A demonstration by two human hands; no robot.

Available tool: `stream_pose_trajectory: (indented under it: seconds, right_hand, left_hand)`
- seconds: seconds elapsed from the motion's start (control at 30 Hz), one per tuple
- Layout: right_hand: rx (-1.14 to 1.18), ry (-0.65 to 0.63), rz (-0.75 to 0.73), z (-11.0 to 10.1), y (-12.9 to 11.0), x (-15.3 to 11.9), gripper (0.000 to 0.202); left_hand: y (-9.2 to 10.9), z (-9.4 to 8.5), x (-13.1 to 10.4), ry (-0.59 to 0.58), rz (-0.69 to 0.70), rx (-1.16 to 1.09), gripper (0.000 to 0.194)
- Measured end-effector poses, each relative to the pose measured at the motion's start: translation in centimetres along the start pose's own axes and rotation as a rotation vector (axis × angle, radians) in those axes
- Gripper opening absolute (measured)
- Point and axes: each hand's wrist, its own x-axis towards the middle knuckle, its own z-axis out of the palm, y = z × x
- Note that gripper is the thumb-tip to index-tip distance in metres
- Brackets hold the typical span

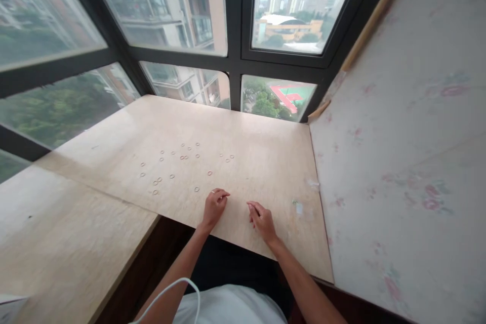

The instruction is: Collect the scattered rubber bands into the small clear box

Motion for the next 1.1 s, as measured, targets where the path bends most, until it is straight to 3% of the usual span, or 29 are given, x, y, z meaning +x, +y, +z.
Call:
stream_pose_trajectory:
  seconds: [0.13, 0.33, 0.47, 0.57, 0.7, 0.87, 1.0, 1.1]
  right_hand:
    - [0.035, -0.061, 0.04, -0.1, 0.0, 0.2, 0.046]
    - [0.103, -0.137, 0.196, -0.1, -0.5, 1.0, 0.05]
    - [0.081, -0.168, 0.235, 0.2, -1.1, 3.1, 0.05]
    - [0.038, -0.189, 0.156, 1.2, -2.1, 5.9, 0.045]
    - [0.023, -0.266, 0.028, 4.2, -4.5, 10.0, 0.04]
    - [-0.071, -0.464, -0.107, 10.0, -7.8, 14.4, 0.036]
    - [-0.151, -0.573, -0.139, 14.3, -9.4, 16.4, 0.031]
    - [-0.188, -0.595, -0.132, 16.2, -9.8, 16.8, 0.028]
  left_hand:
    - [-0.9, -1.6, -1.6, 0.016, 0.009, 0.015, 0.021]
    - [-1.3, -1.6, -1.8, 0.017, -0.002, 0.006, 0.022]
    - [-1.4, -1.5, -1.5, 0.009, -0.04, 0.01, 0.021]
    - [-1.6, -1.4, -1.5, 0.011, -0.045, 0.008, 0.022]
    - [-1.8, -1.4, -1.6, 0.03, -0.021, 0.008, 0.022]
    - [-2.0, -1.6, -1.8, 0.036, 0.0, -0.017, 0.022]
    - [-2.2, -2.0, -1.9, 0.017, 0.018, -0.066, 0.024]
    - [-2.4, -2.1, -1.9, 0.005, 0.041, -0.089, 0.024]
